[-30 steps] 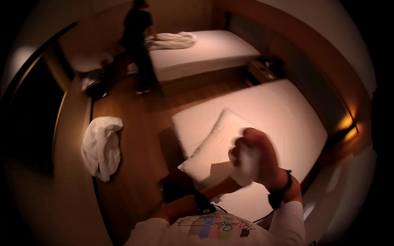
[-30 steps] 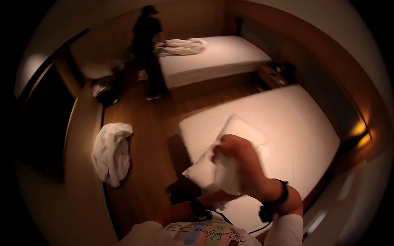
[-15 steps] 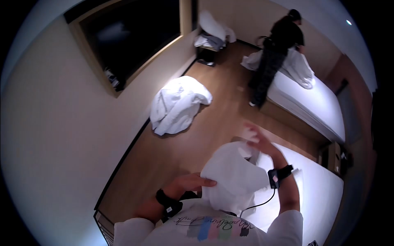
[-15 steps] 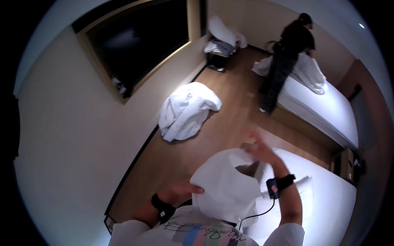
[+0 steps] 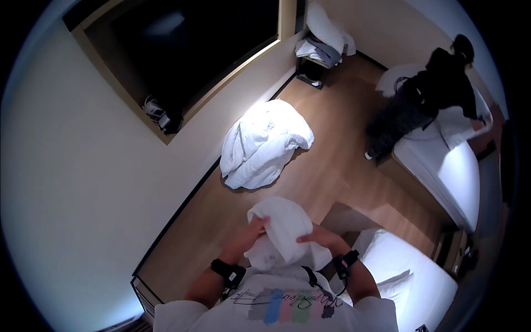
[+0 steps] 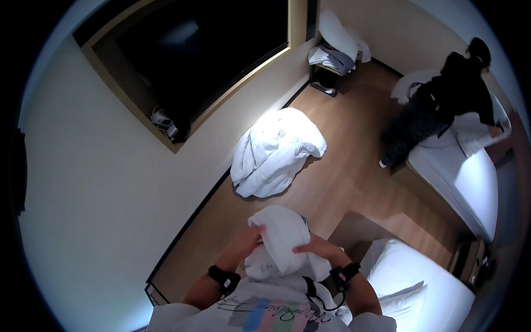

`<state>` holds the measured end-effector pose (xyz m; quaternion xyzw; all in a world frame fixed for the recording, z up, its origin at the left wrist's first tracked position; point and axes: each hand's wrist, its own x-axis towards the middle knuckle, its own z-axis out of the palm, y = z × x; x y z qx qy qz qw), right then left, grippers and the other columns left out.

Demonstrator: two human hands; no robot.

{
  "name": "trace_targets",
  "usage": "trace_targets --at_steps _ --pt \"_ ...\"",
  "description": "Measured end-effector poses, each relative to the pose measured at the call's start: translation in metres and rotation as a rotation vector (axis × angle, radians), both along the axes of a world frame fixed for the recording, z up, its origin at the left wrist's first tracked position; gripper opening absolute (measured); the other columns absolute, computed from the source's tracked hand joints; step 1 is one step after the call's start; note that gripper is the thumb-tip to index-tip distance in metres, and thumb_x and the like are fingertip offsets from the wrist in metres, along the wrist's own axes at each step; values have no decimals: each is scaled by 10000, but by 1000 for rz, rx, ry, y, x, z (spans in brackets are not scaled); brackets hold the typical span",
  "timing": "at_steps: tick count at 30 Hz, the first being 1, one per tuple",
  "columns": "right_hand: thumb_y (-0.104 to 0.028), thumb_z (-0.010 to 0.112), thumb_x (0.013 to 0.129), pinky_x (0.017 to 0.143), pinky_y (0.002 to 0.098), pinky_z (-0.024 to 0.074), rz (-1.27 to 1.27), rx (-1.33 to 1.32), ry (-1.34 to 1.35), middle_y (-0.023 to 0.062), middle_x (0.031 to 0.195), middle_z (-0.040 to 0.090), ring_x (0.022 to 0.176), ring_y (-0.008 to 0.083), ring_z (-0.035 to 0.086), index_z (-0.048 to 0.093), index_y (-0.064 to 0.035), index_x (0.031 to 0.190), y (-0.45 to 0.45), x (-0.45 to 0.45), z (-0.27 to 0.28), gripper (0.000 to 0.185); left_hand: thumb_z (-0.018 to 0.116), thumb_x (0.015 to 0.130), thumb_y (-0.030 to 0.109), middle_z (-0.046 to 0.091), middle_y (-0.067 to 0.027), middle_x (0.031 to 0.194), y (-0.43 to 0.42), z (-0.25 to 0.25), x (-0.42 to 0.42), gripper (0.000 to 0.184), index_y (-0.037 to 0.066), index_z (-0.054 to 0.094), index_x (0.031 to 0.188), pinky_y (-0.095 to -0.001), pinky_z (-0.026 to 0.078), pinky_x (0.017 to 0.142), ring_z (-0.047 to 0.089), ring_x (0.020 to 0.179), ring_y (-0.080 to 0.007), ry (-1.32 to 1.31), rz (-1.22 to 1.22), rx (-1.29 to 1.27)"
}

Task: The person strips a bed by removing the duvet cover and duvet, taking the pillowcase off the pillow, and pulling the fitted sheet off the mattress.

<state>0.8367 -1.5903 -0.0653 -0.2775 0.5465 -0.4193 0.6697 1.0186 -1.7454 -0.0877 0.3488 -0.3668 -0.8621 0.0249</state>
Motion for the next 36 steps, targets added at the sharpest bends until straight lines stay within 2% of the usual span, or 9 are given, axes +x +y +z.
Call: trace_targets --at_steps 4,7,8,11,12,17,23,27,36 --pt "-177 668 737 923 305 374 -132 99 -56 91 1169 517 1067 183 478 414 -1 1240 -86 -59 -59 591 672 767 244 390 -105 1309 -30 -9 -56 704 23 299 1323 -340 303 1007 366 1215 -224 158 -493 -417" --pt "-230 590 786 803 265 408 40 366 167 72 1097 532 972 160 495 430 -2 1220 -153 -106 -36 516 667 775 240 449 -108 1263 -53 -101 -98 674 25 327 1316 -344 348 974 440 1143 -208 98 -159 -450" --pt "-264 524 808 701 214 373 25 151 165 53 1041 529 899 134 482 441 -12 1215 -151 -128 -147 485 667 775 240 449 -108 1263 -67 -100 -109 674 25 327 1316 -344 348 974 440 1143 -208 84 -157 -447" --pt "-238 502 808 716 204 357 54 100 196 34 1039 529 888 113 473 467 -28 1192 -197 -171 -126 439 606 780 188 449 -122 1267 -117 -112 -142 596 -2 354 1287 -341 329 984 422 1172 -235 -113 -95 -473" --pt "-195 500 800 792 242 379 -4 202 169 22 1050 538 920 104 486 495 -57 1169 -214 -177 -58 394 599 783 196 458 -130 1259 -137 -141 -151 577 -8 371 1273 -339 334 979 432 1163 -241 -161 -56 -505" --pt "-179 492 817 811 267 412 -340 129 -15 35 986 576 905 123 535 532 -89 1091 -223 -227 -72 292 621 785 176 527 -128 1158 -239 -169 -205 515 -38 430 1212 -329 419 887 505 1054 -213 -208 -53 -686" --pt "-180 433 871 725 251 464 -882 213 -208 50 864 586 787 128 568 528 -64 1031 -177 -205 -77 220 593 792 137 520 -90 1122 -380 -213 -259 397 40 482 1161 -351 417 870 502 1003 -218 -186 81 -300" --pt "-186 432 869 743 269 465 -1320 150 -340 51 853 573 779 139 554 521 -53 1032 -122 -135 -98 228 493 805 302 476 3 1120 -452 -294 -264 578 144 289 1322 -406 337 738 447 1020 -166 -520 -55 -256" --pt "-154 446 862 752 318 459 -1908 5 -520 28 799 582 745 138 553 548 -82 975 -37 31 -91 169 450 862 287 537 -27 1110 -321 -272 -286 344 157 472 1180 -375 416 842 498 980 -194 -427 -726 103"
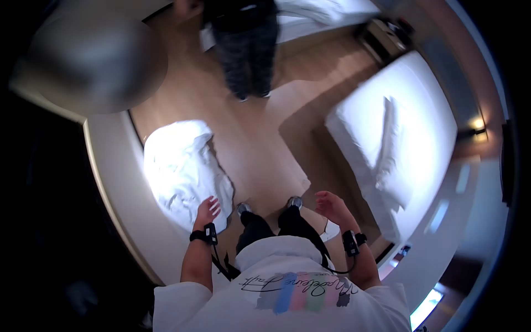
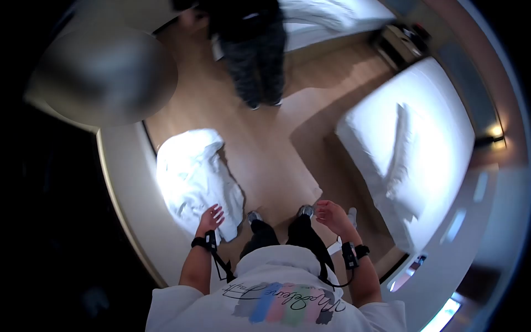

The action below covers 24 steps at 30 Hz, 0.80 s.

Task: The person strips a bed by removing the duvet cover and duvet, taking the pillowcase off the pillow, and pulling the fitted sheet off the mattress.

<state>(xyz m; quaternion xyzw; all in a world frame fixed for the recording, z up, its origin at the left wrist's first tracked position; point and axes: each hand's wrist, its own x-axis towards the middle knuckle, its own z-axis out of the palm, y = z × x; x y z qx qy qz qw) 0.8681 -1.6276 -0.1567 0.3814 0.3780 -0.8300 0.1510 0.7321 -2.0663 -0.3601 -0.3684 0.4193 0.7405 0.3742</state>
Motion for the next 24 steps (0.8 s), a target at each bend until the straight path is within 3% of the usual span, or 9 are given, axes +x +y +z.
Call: trace_targets --at_steps 3,5,7,10,14,18,21,24 --pt "-156 446 865 762 316 455 -222 -6 106 17 795 590 750 135 559 549 -82 975 50 58 -1 168 524 843 263 539 -37 982 96 14 -12 267 144 526 1083 -376 452 768 515 894 -183 -15 -215 -7" --pt "-158 443 866 767 317 452 -344 47 103 12 803 593 750 133 559 544 -81 987 85 105 -2 176 535 841 280 534 -27 947 159 11 -17 270 145 535 1075 -372 448 766 516 878 -176 -22 -379 52" --pt "-245 459 886 758 326 448 -489 28 180 21 801 603 759 157 559 553 -78 997 118 163 -17 222 545 837 291 533 -16 932 229 21 -13 266 143 546 1058 -363 444 771 515 869 -165 41 -490 98" --pt "-218 449 881 743 322 453 -714 76 122 13 799 589 733 159 546 532 -75 1023 166 246 -24 218 570 835 243 545 5 841 344 26 -3 216 138 578 1022 -342 454 779 529 805 -149 62 -617 58" --pt "-159 455 850 724 325 461 -1066 91 108 16 786 581 711 142 531 526 -69 1011 198 352 -25 198 519 855 260 537 -2 883 488 25 29 240 139 555 1059 -348 454 757 524 828 -160 93 -858 95" --pt "-123 475 825 715 325 464 -1342 35 150 20 774 578 691 143 521 531 -69 999 214 422 -32 190 501 868 234 559 -22 900 619 78 77 230 125 548 1066 -335 471 747 541 818 -164 131 -1142 184" --pt "-113 484 819 724 332 466 -1479 -11 121 19 772 571 691 147 517 532 -68 1004 222 437 -43 196 495 869 229 574 -46 938 696 96 90 258 112 526 1097 -334 474 758 552 809 -168 146 -1283 229" --pt "-112 486 820 735 337 465 -1539 -99 130 23 777 565 709 155 521 531 -70 1016 241 434 -66 206 473 858 195 576 -51 958 762 96 79 308 119 473 1157 -345 470 751 552 784 -170 246 -1404 81"
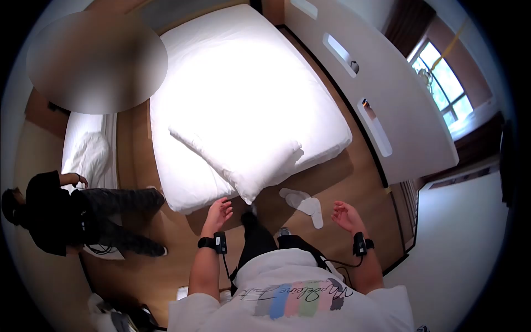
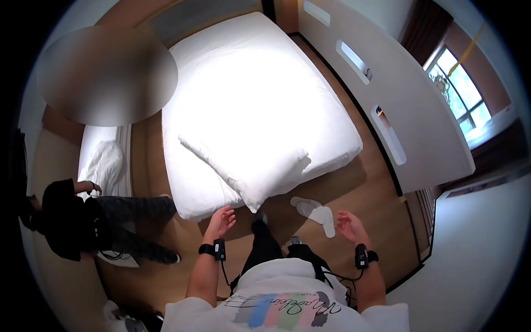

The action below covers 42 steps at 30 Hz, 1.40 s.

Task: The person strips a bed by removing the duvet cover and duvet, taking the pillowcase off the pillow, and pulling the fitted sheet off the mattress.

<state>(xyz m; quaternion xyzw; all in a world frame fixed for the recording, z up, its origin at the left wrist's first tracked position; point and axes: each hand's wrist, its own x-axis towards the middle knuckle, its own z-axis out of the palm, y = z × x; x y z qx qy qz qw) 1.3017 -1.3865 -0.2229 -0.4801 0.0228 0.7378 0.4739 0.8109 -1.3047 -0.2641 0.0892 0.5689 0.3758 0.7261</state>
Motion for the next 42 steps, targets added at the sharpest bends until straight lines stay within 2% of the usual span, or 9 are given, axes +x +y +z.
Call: trace_targets --at_steps 9,13,14,17,23,26,29,37,42 --pt "-161 508 836 755 325 460 12 -126 110 44 873 576 751 164 536 527 -78 1040 110 -83 -51 221 449 806 160 459 -66 1228 203 0 -95 480 143 364 1278 -388 439 809 475 960 -228 305 -135 43" --pt "-207 539 833 797 328 448 62 -340 20 67 972 582 824 178 541 523 -97 1059 160 -136 -63 252 506 758 178 450 -88 1230 299 -21 -138 568 152 347 1303 -395 439 799 468 988 -240 844 -355 76" --pt "-268 556 828 889 369 398 106 -355 -24 78 1128 530 988 199 501 502 -104 1097 168 -146 -77 320 529 775 211 396 -175 1293 327 -55 -166 594 39 325 1306 -422 355 948 369 1194 -314 1045 -500 246" --pt "-329 592 800 890 396 372 192 -364 -155 72 1231 446 1109 217 413 429 -128 1188 192 -179 -101 467 545 769 222 369 -242 1302 384 -49 -178 620 -20 328 1297 -405 268 1021 310 1254 -336 1477 -896 481" --pt "-442 699 681 919 400 358 287 -370 -380 165 1282 372 1168 275 374 219 14 1296 229 -213 -102 904 331 913 340 240 -248 1389 470 -78 -191 580 -25 232 1353 -373 193 1069 212 1299 -363 1361 -1013 455" --pt "-356 750 672 916 372 384 272 -162 -609 273 1235 365 1102 305 436 112 122 1268 195 -211 -222 995 286 927 376 256 -210 1393 485 -55 -163 589 -21 223 1357 -356 200 1068 242 1292 -325 804 -746 233" --pt "-354 745 676 928 374 381 305 -359 -693 263 1265 332 1137 312 408 107 98 1286 220 -215 -161 991 242 942 413 272 -172 1397 494 -43 -143 601 -18 214 1360 -340 206 1067 273 1284 -286 278 -440 17" --pt "-382 738 659 1050 353 227 426 -367 -913 214 1387 155 1267 322 241 91 41 1347 208 -218 -201 1034 225 941 437 303 -145 1384 528 -105 -169 606 -7 242 1352 -343 266 1038 332 1245 -262 321 -534 179" --pt "-228 733 684 987 341 322 63 -368 -382 182 1284 399 1162 283 416 278 37 1310 219 -203 -125 818 280 932 446 524 -150 1179 530 -82 -157 586 -27 400 1257 -358 449 865 547 1015 -275 462 -486 104"
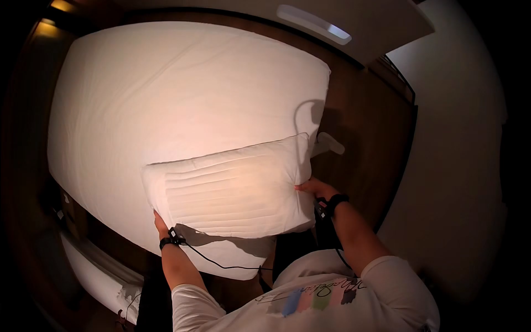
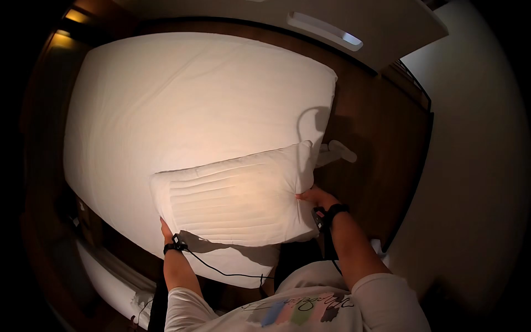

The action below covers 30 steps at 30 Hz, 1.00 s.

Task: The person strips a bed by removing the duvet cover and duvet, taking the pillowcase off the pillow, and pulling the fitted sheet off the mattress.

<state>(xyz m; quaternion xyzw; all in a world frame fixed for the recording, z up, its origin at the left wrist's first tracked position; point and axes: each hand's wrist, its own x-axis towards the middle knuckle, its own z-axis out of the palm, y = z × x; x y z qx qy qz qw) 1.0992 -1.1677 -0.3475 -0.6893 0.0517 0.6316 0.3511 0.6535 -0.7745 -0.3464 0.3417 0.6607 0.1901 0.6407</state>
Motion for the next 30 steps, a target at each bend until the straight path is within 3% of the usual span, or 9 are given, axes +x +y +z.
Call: trace_targets --at_steps 5,7,10,11,13,14,20,23,30 --pt "-89 678 680 893 327 392 -338 278 195 116 1058 584 978 228 548 517 35 1148 -4 5 16 510 430 899 429 646 -149 847 -4 -4 -16 568 -117 579 950 -338 519 627 637 721 -244 434 -158 225" --pt "-77 672 681 877 325 402 -389 267 123 118 1050 585 971 232 550 525 39 1134 -10 -2 17 491 478 878 430 651 -133 763 -15 -13 -23 560 -116 599 841 -358 511 576 639 685 -215 226 -38 139" --pt "-60 671 675 853 325 416 -443 214 47 121 1039 588 953 235 555 533 46 1119 -6 0 41 477 412 892 481 648 -109 758 -21 -14 -36 556 -39 594 965 -365 513 564 635 683 -225 655 -663 309" --pt "-55 676 668 845 328 420 -441 178 48 122 1037 588 944 236 557 533 50 1117 0 3 55 482 373 895 510 641 -100 735 -12 -35 -45 556 12 568 1046 -379 502 557 629 690 -227 311 -278 2" --pt "-50 695 647 843 328 422 -471 122 -37 126 1039 588 936 238 559 529 60 1116 12 25 79 509 406 860 573 655 -113 860 4 -97 -69 661 -23 551 1105 -358 483 654 611 772 -197 477 -369 -74" --pt "-55 705 638 846 327 420 -469 104 -79 130 1040 588 939 239 559 531 60 1115 14 26 89 520 383 899 488 624 -137 907 0 -79 -44 512 64 516 1153 -410 520 693 613 803 -296 119 -161 -112" --pt "-123 733 613 832 327 420 -688 125 -220 117 1035 593 941 231 558 527 51 1130 -88 -49 136 583 366 900 490 564 -147 1086 2 -6 49 611 -12 404 1246 -446 472 832 568 952 -316 -109 -354 -209" --pt "-178 730 648 842 324 409 -519 28 -254 116 1056 588 956 233 552 502 49 1166 -147 -97 195 610 385 862 561 590 -165 1036 23 34 89 691 -56 502 1150 -425 485 754 586 903 -310 367 -727 109" --pt "-273 700 723 844 314 405 -1064 86 -150 98 1058 583 923 230 547 492 29 1191 -305 -288 272 595 356 884 537 634 -195 866 -93 176 209 682 -100 592 930 -411 466 638 604 760 -302 388 -1154 438"
